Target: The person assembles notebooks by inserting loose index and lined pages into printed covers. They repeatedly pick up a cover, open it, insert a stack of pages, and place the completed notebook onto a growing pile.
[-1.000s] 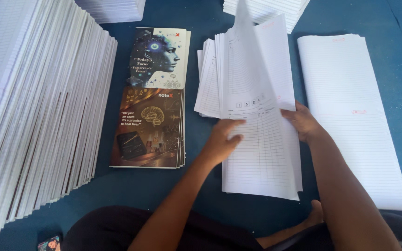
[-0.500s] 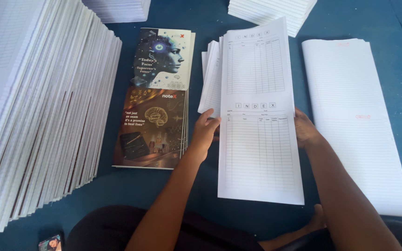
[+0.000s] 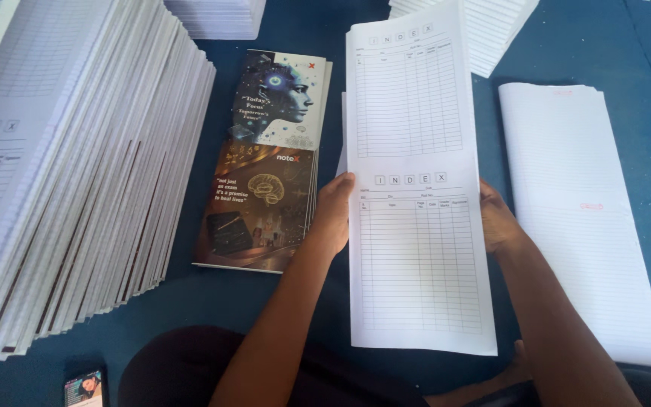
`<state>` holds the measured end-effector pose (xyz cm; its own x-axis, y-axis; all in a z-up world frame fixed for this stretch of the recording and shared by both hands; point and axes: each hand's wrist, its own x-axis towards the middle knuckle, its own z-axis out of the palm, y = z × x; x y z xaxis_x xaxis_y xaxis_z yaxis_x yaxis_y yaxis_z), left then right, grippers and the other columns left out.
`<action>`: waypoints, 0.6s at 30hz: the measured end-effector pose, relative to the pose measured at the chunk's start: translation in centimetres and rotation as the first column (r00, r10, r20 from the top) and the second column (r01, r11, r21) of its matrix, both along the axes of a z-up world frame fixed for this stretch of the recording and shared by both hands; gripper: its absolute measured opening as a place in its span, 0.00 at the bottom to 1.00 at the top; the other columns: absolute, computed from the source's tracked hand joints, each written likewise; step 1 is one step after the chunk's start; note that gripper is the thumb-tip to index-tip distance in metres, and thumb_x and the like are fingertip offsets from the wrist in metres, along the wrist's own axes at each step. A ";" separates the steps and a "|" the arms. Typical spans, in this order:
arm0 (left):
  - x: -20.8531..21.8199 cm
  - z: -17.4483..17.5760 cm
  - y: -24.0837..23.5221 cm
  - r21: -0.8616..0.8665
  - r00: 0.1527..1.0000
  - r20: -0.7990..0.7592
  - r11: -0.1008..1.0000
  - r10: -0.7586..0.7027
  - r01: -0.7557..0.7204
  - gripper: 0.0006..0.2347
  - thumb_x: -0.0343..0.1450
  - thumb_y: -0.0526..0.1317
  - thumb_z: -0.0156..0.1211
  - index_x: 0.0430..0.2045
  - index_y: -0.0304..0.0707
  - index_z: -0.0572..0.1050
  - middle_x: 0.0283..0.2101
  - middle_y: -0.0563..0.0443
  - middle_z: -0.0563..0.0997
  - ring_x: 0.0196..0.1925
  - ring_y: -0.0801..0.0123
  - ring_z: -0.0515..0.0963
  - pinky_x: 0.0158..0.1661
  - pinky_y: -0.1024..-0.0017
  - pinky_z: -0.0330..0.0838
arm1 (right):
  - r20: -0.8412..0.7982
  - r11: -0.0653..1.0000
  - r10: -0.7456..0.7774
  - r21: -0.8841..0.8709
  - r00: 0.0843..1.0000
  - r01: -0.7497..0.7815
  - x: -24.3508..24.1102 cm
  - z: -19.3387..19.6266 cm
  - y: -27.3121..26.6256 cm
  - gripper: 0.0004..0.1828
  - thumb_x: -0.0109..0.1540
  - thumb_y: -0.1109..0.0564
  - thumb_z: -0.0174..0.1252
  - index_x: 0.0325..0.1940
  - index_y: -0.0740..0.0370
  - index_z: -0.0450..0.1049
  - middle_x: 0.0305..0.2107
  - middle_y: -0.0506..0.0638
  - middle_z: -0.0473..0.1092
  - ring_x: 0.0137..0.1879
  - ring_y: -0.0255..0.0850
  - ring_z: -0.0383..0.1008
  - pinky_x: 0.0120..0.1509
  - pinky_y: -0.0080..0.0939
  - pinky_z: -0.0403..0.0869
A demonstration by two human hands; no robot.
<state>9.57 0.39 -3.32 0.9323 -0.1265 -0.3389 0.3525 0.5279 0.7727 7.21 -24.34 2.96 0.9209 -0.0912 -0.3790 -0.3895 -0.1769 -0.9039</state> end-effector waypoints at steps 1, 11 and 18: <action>-0.1 0.0 0.0 -0.010 1.000 0.020 1.000 -0.002 0.002 0.19 0.77 0.43 0.46 0.57 0.25 0.70 0.54 0.33 0.78 0.57 0.55 0.79 0.57 0.60 0.73 | 0.016 1.000 0.001 0.024 1.000 -0.001 0.0 0.0 0.0 0.30 0.64 0.44 0.53 0.69 0.54 0.66 0.57 0.56 0.73 0.60 0.45 0.74 0.57 0.43 0.79; -0.9 1.8 -0.8 0.076 0.998 0.044 0.997 -0.036 0.033 0.20 0.74 0.45 0.52 0.54 0.23 0.72 0.52 0.32 0.79 0.56 0.51 0.79 0.57 0.56 0.74 | 0.006 0.995 -0.005 -0.096 1.000 0.006 -1.1 2.3 0.9 0.27 0.65 0.41 0.50 0.65 0.53 0.70 0.52 0.56 0.76 0.57 0.45 0.77 0.54 0.45 0.81; -0.8 3.5 -0.2 0.057 0.999 -0.036 0.998 -0.018 0.020 0.22 0.77 0.48 0.45 0.62 0.34 0.67 0.58 0.38 0.77 0.60 0.58 0.76 0.58 0.61 0.71 | -0.001 0.996 -0.010 -0.087 1.000 0.010 -1.2 3.1 1.5 0.28 0.63 0.50 0.56 0.68 0.52 0.67 0.54 0.57 0.75 0.59 0.46 0.76 0.58 0.46 0.80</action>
